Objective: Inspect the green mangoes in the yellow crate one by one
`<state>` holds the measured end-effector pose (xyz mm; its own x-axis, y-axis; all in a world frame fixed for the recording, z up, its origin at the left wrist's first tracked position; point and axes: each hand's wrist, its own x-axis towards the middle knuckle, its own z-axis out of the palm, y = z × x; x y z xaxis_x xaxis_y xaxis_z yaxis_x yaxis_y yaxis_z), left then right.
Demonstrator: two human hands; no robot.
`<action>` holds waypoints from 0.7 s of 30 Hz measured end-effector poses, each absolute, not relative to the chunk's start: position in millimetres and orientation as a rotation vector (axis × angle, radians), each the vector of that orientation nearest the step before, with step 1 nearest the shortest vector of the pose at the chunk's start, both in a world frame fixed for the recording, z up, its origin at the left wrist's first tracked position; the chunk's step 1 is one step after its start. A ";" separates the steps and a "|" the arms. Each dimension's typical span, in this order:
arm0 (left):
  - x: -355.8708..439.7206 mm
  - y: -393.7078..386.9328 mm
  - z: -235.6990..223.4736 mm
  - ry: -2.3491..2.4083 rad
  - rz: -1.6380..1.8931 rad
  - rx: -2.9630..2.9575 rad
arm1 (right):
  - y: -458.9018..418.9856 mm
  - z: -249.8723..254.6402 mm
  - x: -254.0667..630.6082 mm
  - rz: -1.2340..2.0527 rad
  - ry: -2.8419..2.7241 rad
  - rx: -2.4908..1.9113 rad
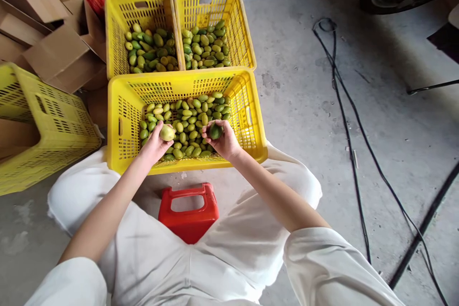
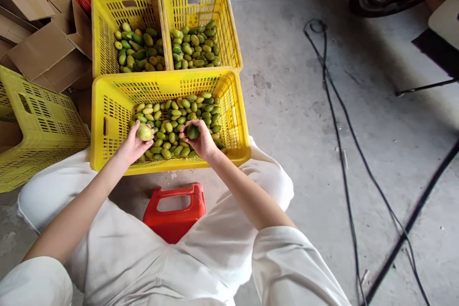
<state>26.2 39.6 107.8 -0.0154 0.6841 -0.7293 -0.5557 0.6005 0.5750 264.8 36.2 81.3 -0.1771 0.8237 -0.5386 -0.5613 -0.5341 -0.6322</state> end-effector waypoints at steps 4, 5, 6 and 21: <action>26.8 41.3 114.6 1.242 0.944 0.055 | 34.8 82.9 264.1 1.824 -0.388 -1.102; 26.8 41.7 116.3 1.253 0.956 0.025 | 34.6 83.4 264.0 1.823 -0.409 -1.111; 26.6 42.2 117.7 1.262 0.970 -0.004 | 34.4 83.8 263.9 1.820 -0.427 -1.119; 27.0 39.9 119.1 1.172 0.948 0.122 | 33.0 77.5 262.1 1.863 -0.327 -1.111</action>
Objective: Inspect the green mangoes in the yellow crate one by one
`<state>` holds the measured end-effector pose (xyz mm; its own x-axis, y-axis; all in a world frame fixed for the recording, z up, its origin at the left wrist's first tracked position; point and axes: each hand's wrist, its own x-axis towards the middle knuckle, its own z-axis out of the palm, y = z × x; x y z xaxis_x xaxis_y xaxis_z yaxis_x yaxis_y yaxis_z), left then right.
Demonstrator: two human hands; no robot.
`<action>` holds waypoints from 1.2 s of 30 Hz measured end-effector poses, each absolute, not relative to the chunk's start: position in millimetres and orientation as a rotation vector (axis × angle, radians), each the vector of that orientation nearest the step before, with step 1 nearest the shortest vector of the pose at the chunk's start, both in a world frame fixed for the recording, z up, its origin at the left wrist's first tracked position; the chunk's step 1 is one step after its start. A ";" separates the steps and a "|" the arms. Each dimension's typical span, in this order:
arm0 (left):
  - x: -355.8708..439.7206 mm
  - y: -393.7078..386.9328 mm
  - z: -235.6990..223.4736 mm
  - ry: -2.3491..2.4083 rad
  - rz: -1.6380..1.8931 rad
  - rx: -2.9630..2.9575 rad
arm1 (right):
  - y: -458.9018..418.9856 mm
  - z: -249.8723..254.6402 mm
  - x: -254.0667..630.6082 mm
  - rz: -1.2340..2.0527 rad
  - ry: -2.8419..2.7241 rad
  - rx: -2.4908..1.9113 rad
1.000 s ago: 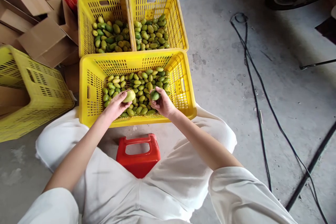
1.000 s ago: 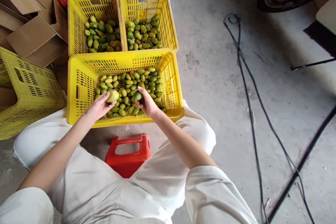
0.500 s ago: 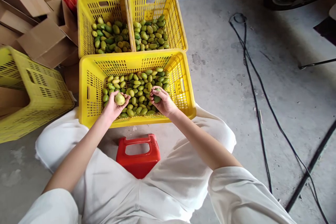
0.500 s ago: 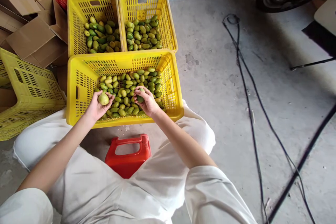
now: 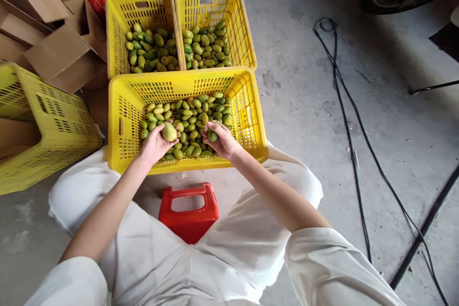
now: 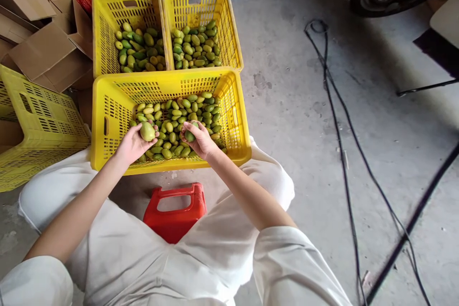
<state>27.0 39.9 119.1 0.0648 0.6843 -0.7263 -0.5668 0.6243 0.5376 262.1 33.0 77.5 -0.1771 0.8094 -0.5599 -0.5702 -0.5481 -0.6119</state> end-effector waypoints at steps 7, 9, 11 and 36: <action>18.7 37.7 120.7 1.072 0.885 0.248 | 36.1 84.9 265.2 1.935 -0.316 -1.007; 17.7 38.4 123.5 1.064 0.866 0.255 | 35.2 84.6 264.4 1.965 -0.334 -1.008; 18.4 38.9 125.6 1.073 0.860 0.269 | 34.0 83.6 263.6 1.956 -0.343 -1.027; 11.5 43.6 123.4 1.115 0.966 0.319 | 36.0 79.9 268.4 1.964 -0.328 -1.036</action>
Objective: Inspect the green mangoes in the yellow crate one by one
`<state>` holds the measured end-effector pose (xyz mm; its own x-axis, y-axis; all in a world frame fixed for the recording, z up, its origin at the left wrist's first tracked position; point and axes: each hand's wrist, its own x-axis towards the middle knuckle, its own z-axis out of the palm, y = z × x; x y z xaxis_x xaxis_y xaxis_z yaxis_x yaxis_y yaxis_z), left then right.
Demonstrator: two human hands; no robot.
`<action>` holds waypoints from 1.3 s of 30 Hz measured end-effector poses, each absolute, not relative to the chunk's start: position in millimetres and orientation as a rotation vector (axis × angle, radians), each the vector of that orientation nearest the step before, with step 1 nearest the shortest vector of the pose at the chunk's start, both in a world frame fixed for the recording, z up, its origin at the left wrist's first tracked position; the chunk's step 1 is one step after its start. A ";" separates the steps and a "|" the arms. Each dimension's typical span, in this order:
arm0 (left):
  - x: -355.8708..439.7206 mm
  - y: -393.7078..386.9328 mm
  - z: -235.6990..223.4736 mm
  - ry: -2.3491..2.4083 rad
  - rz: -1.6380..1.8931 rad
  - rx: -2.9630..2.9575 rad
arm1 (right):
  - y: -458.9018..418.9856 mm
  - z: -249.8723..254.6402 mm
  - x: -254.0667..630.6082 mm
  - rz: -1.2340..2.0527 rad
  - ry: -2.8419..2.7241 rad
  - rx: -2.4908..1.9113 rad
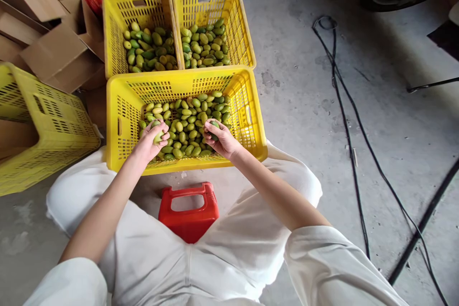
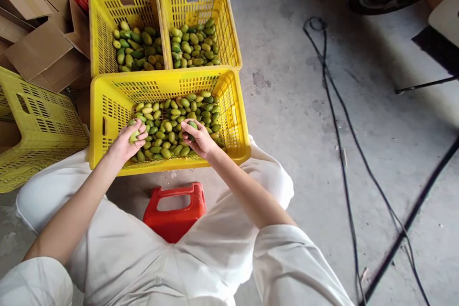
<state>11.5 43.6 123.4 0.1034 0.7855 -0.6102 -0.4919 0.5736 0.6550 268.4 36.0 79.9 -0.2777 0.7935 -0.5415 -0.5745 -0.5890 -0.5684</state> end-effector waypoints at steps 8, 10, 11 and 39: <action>13.6 46.2 121.7 1.189 0.988 0.321 | 31.8 80.6 261.9 2.025 -0.298 -1.020; 13.0 47.9 121.4 1.195 1.002 0.251 | 29.5 80.7 260.3 2.015 -0.321 -1.044; 12.4 48.5 120.9 1.199 1.006 0.220 | 28.9 80.6 259.8 2.001 -0.322 -1.059; 16.1 45.5 118.5 1.193 0.836 0.197 | 40.1 72.8 268.7 1.973 -0.113 -0.969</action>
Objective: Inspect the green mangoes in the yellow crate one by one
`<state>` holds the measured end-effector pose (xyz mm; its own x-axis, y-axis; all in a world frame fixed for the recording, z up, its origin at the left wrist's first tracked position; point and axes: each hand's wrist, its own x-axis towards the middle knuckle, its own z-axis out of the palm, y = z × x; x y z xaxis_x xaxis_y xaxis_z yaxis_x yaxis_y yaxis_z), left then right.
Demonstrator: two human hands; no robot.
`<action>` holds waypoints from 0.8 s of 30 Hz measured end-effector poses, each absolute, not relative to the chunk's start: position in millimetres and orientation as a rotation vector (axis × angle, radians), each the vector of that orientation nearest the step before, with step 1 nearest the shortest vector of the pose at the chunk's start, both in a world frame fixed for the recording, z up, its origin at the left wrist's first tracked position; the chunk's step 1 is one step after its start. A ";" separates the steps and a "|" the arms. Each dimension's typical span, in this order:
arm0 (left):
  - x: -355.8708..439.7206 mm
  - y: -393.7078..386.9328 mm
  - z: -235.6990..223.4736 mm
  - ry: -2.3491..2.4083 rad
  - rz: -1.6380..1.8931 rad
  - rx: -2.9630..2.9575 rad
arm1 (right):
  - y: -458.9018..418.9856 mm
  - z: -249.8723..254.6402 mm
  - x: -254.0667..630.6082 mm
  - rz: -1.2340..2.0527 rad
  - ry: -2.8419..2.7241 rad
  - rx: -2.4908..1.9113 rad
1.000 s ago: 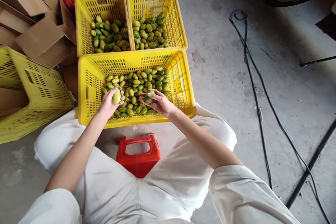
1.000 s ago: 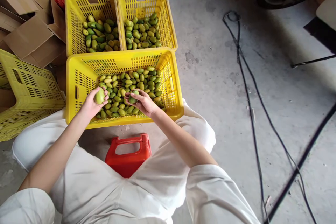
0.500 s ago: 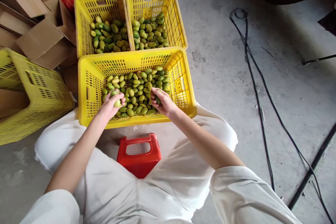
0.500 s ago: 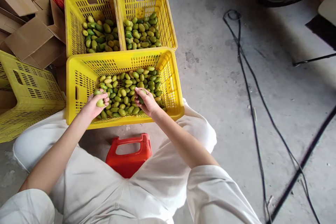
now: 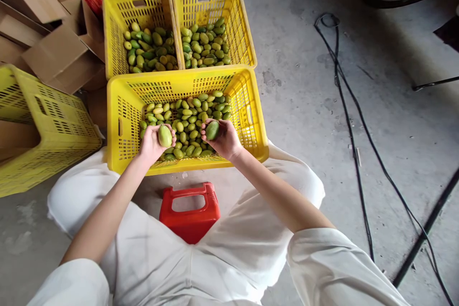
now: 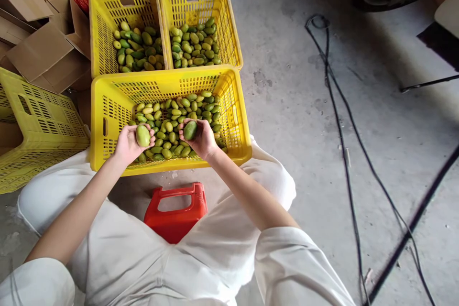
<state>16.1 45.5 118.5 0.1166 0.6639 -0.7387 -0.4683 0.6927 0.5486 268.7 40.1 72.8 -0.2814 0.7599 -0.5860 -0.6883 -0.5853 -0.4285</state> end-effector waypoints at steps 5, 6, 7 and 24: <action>14.4 39.1 110.9 1.107 0.888 0.306 | 37.1 81.7 265.7 2.037 -0.162 -0.942; 15.0 37.4 109.2 1.088 0.896 0.360 | 36.3 83.9 266.2 2.070 -0.166 -0.938; 15.7 35.8 108.0 1.062 0.908 0.411 | 35.7 86.1 266.8 2.107 -0.173 -0.926; 20.6 39.8 119.7 1.121 0.936 0.150 | 40.5 81.4 271.3 2.056 -0.025 -0.949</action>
<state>20.6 39.8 119.7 0.1117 0.7042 -0.7012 -0.5643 0.6258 0.5385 271.3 40.5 81.4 -0.3511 0.7056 -0.6155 -0.6906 -0.6390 -0.3386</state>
